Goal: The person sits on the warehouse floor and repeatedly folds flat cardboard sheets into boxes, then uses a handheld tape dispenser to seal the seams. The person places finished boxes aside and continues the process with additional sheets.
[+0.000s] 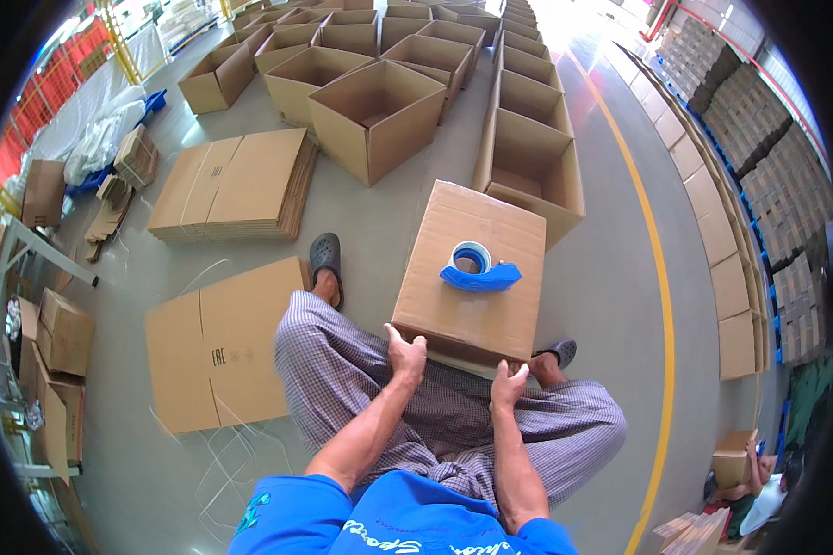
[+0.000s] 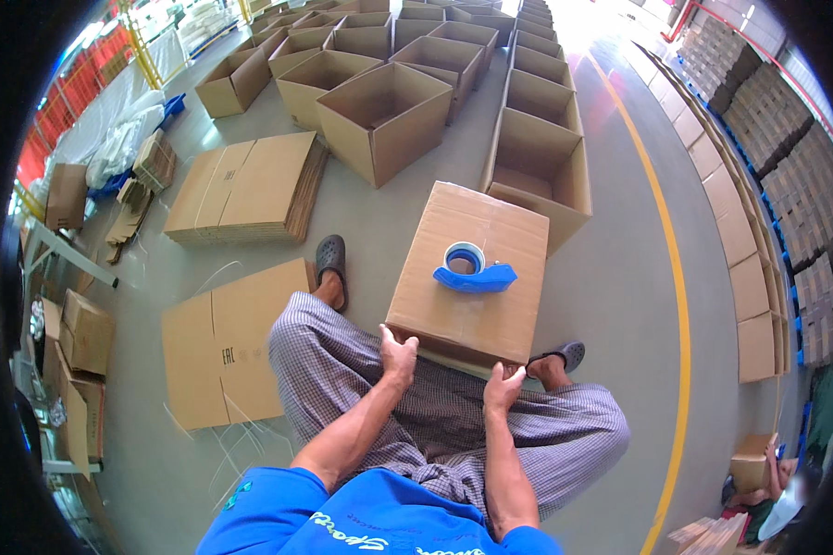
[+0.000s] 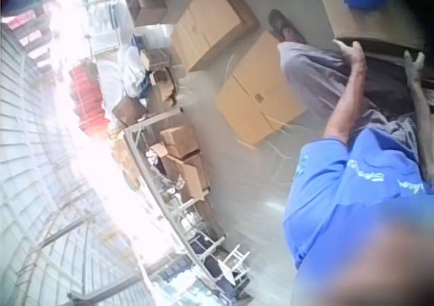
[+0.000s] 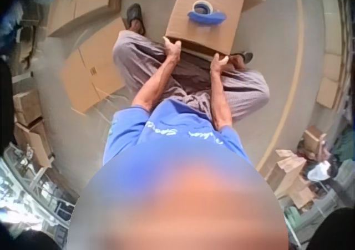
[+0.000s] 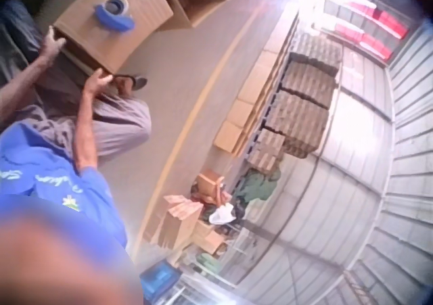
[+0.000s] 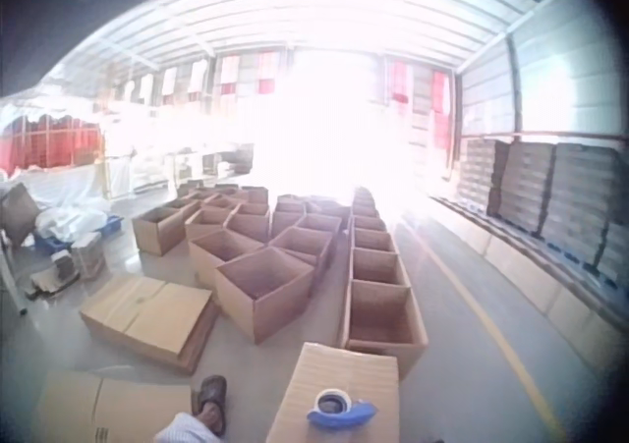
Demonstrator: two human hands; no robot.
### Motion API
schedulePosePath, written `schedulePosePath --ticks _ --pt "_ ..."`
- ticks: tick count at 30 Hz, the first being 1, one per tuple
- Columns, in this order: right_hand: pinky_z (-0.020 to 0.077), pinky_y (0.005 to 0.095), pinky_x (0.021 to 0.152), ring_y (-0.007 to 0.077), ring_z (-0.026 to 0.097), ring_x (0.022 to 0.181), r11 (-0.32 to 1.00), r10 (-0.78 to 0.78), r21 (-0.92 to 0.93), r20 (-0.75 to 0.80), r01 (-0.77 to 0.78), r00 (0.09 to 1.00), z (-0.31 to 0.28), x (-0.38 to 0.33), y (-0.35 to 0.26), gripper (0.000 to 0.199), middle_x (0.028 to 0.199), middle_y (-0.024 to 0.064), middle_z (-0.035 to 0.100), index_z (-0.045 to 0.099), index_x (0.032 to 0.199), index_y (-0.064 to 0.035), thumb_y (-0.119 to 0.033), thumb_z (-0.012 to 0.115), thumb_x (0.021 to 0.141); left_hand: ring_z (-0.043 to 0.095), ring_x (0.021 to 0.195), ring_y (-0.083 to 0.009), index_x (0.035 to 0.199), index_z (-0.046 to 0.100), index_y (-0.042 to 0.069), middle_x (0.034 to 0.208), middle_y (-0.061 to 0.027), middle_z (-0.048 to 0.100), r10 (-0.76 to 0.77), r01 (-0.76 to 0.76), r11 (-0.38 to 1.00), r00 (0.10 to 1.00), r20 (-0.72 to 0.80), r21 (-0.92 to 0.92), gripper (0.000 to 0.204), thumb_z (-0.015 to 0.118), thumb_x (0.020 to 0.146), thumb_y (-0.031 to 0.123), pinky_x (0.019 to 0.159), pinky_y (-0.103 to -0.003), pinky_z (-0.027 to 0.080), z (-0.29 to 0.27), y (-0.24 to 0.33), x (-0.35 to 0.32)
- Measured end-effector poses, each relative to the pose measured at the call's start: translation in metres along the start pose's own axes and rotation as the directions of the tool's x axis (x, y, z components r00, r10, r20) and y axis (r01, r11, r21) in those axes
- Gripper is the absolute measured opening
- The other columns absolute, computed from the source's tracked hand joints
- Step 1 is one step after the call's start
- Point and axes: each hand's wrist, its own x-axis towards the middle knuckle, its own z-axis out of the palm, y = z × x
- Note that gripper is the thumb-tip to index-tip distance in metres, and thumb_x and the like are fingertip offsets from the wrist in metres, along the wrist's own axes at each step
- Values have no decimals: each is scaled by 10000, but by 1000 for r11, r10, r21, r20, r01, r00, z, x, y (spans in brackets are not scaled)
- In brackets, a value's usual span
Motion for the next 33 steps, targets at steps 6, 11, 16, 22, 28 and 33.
schedulePosePath --ticks 6,11,16,22,28,33 --pt "470 320 858 192 584 1017 976 201 0 398 -219 895 27 -16 -13 434 1116 114 606 481 1174 16 -293 652 921 533 1172 -232 1482 225 -62 1278 -164 559 -16 122 968 901 434 -218 772 585 805 21 1003 -295 414 16 -28 -25" --pt "464 333 832 187 572 1076 858 427 197 236 -473 873 15 7 12 459 1202 79 594 472 1249 -43 -384 582 962 569 785 -126 1147 570 -13 880 -34 593 -267 190 881 956 -125 -434 293 547 941 195 707 -284 498 -3 -19 -6" --pt "448 314 876 161 551 976 847 374 454 -142 -276 916 -12 39 1 463 1089 39 578 528 1149 -54 -487 495 989 522 910 -131 1120 592 5 959 -49 581 -342 276 819 939 -42 -502 459 470 1002 432 840 -294 444 -27 25 36" --pt "330 361 1078 223 422 1275 938 266 193 129 -287 955 -8 52 -3 611 1348 133 485 435 1337 8 -477 532 978 497 1257 -284 1337 469 -95 1339 -218 543 -215 223 973 970 113 -58 593 385 1034 408 1075 -358 357 -13 28 45" --pt "304 360 1095 215 412 1274 894 205 363 188 -262 960 6 48 10 648 1357 110 472 413 1357 -7 -506 541 964 483 1264 -406 1380 388 -110 1353 -312 490 107 -81 967 990 -96 243 574 348 1040 350 1072 -414 377 -12 15 49" --pt "353 370 1059 263 466 1241 934 209 288 32 -210 977 2 44 3 629 1321 171 513 433 1344 6 -487 542 969 491 1233 -444 1374 395 -113 1313 -341 503 282 -216 847 957 -65 485 549 374 1030 314 1055 -427 389 -4 23 32"
